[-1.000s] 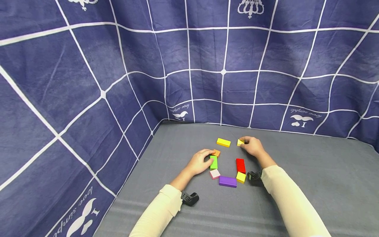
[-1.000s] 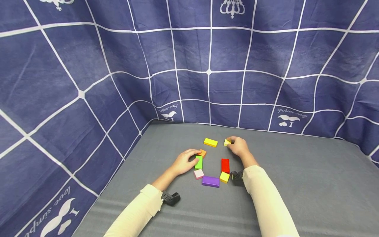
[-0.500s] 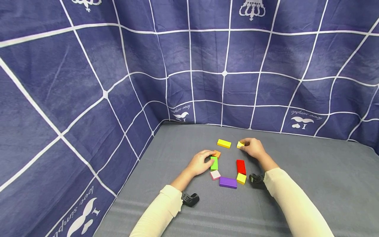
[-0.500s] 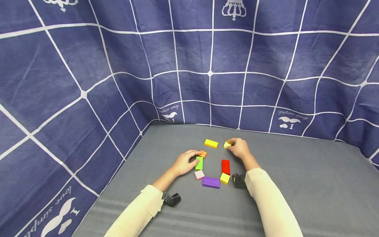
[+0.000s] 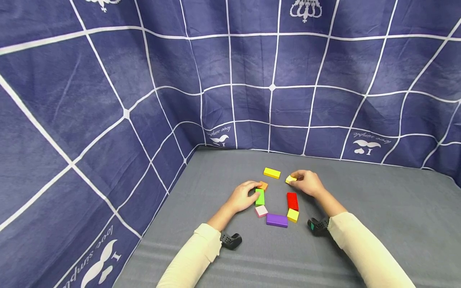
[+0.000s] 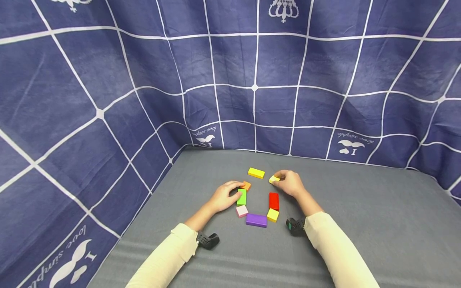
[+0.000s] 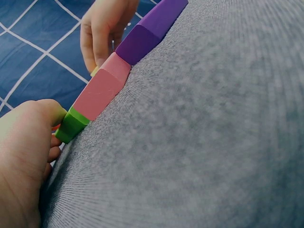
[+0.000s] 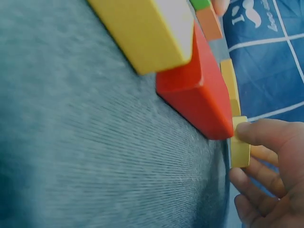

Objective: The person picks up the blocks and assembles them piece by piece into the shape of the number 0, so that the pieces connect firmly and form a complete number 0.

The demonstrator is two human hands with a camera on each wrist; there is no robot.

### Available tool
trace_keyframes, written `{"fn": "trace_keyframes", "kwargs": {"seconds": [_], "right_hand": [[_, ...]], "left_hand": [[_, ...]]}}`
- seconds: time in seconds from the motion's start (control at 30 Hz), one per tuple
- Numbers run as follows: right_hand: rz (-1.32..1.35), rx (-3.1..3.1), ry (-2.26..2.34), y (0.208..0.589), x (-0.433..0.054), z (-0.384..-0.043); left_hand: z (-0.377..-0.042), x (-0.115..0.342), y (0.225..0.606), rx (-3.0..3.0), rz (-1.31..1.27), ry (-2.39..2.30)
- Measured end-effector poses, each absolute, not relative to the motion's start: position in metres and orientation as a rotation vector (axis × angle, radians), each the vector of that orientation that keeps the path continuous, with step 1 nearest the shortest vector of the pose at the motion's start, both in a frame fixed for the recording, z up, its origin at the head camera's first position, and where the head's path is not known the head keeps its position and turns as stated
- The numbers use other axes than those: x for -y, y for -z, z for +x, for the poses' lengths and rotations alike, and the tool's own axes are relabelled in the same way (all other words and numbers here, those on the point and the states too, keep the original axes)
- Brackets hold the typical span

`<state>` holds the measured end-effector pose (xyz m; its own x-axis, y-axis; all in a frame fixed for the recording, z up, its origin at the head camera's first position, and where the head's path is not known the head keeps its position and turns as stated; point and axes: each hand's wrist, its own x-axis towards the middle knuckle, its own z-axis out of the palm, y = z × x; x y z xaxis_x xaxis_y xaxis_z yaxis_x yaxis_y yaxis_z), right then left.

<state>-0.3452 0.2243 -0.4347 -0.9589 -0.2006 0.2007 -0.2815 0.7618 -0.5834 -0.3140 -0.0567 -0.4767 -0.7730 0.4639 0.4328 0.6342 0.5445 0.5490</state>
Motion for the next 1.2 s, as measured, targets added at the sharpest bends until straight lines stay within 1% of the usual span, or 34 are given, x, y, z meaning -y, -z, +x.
{"fn": "trace_keyframes", "kwargs": {"seconds": [0.57, 1.2], "right_hand": [[0.347, 2.804, -1.085, 0.436, -0.211, -0.323], [0.338, 2.858, -1.037, 0.440, -0.201, -0.320]], "left_hand": [[-0.314, 0.057, 0.478, 2.556, -0.915, 1.049], [-0.314, 0.056, 0.477, 2.569, -0.902, 1.026]]}}
